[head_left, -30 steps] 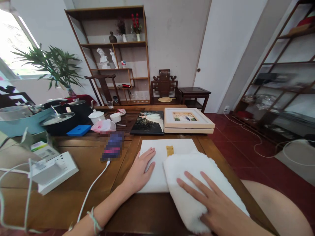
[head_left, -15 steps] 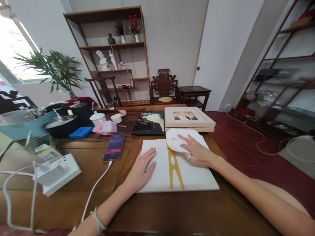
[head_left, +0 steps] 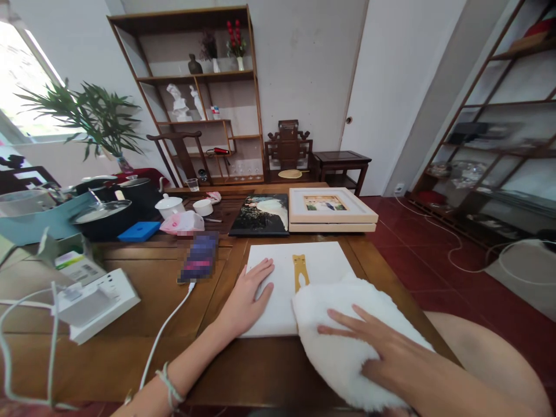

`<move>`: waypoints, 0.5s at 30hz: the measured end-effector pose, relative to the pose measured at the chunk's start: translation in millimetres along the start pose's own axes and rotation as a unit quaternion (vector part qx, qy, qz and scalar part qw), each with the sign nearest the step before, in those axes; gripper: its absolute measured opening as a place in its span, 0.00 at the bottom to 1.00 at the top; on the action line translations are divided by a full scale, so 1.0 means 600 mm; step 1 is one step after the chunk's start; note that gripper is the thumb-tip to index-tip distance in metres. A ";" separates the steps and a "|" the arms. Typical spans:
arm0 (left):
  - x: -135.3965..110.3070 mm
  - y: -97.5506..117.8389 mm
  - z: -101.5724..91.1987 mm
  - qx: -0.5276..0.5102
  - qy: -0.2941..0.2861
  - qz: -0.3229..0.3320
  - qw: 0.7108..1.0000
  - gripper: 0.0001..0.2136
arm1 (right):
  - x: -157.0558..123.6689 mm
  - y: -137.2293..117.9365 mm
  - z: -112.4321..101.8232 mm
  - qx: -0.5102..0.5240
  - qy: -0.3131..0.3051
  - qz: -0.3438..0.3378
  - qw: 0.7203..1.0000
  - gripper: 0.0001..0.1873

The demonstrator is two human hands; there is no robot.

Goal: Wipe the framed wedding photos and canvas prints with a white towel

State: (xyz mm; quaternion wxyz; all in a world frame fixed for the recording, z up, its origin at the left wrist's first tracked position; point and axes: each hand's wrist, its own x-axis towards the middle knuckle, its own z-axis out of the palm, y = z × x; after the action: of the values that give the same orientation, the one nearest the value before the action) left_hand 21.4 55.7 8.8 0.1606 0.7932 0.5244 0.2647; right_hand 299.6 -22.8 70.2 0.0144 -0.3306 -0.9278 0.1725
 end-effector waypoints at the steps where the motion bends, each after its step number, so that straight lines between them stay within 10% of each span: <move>1: 0.000 0.000 0.000 0.000 0.001 0.000 1.000 0.18 | 0.002 0.007 -0.001 0.009 0.005 0.015 1.000 0.13; 15: -0.001 -0.001 0.001 0.014 -0.016 -0.016 1.000 0.19 | 0.177 0.132 -0.032 0.026 0.083 0.136 0.987 0.23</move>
State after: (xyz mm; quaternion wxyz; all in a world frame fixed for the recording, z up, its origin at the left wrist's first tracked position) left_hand 21.2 55.3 8.1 0.1620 0.7912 0.5377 0.2421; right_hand 267.8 106.1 53.1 0.0761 -0.4666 -0.8648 0.1690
